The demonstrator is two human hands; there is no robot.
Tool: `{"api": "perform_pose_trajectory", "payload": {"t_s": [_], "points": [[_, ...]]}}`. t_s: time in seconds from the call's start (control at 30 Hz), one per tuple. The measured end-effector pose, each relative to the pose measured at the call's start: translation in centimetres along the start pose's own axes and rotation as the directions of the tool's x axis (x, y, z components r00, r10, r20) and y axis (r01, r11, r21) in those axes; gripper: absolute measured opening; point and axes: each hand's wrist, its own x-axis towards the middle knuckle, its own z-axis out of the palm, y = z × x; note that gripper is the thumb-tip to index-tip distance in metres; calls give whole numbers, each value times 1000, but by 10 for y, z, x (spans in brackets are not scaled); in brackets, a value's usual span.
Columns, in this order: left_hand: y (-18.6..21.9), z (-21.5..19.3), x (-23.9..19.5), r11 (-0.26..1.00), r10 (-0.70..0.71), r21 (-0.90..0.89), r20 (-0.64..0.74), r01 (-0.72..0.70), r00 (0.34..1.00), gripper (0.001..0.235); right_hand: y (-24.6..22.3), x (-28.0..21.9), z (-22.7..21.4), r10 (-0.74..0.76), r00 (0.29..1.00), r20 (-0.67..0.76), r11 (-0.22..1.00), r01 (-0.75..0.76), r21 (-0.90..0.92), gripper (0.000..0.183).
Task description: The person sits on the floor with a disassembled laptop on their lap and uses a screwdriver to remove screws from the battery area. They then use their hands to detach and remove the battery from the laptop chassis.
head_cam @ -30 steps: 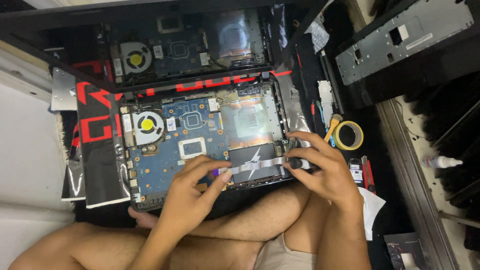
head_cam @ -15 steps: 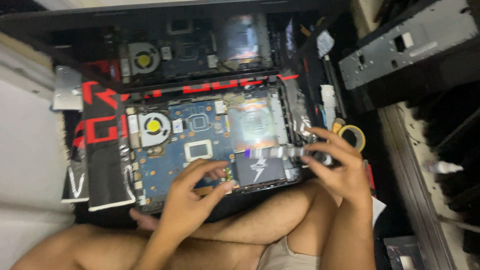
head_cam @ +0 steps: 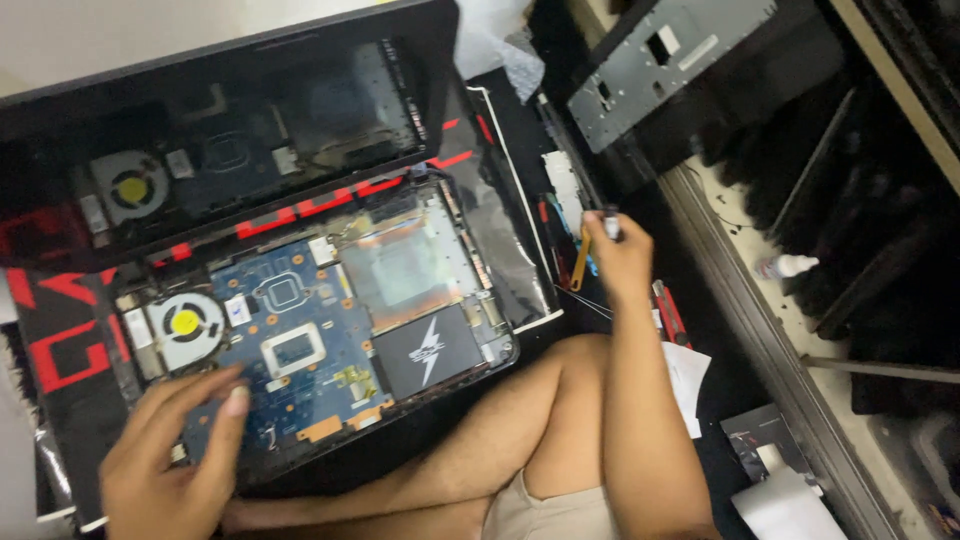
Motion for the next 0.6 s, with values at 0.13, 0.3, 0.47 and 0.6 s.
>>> {"api": "perform_pose_trajectory", "payload": {"t_s": [0.13, 0.3, 0.47, 0.6], "points": [[-17, 1, -8, 987, 120, 108, -12, -118, 993, 15, 3, -1, 22, -135, 991, -5, 950, 128, -285, 31], [-31, 10, -14, 970, 190, 154, 13, -190, 982, 13, -33, -13, 28, 41, 999, -9, 912, -42, -407, 36], [-32, 21, -14, 956, 228, 189, -3, -224, 974, 15, -30, -14, 37, 51, 999, 18, 890, -37, -455, 42], [-29, 25, -16, 965, 212, 165, -41, -202, 976, 15, -38, -20, 41, 42, 997, 64, 892, -8, -452, 45]]}}
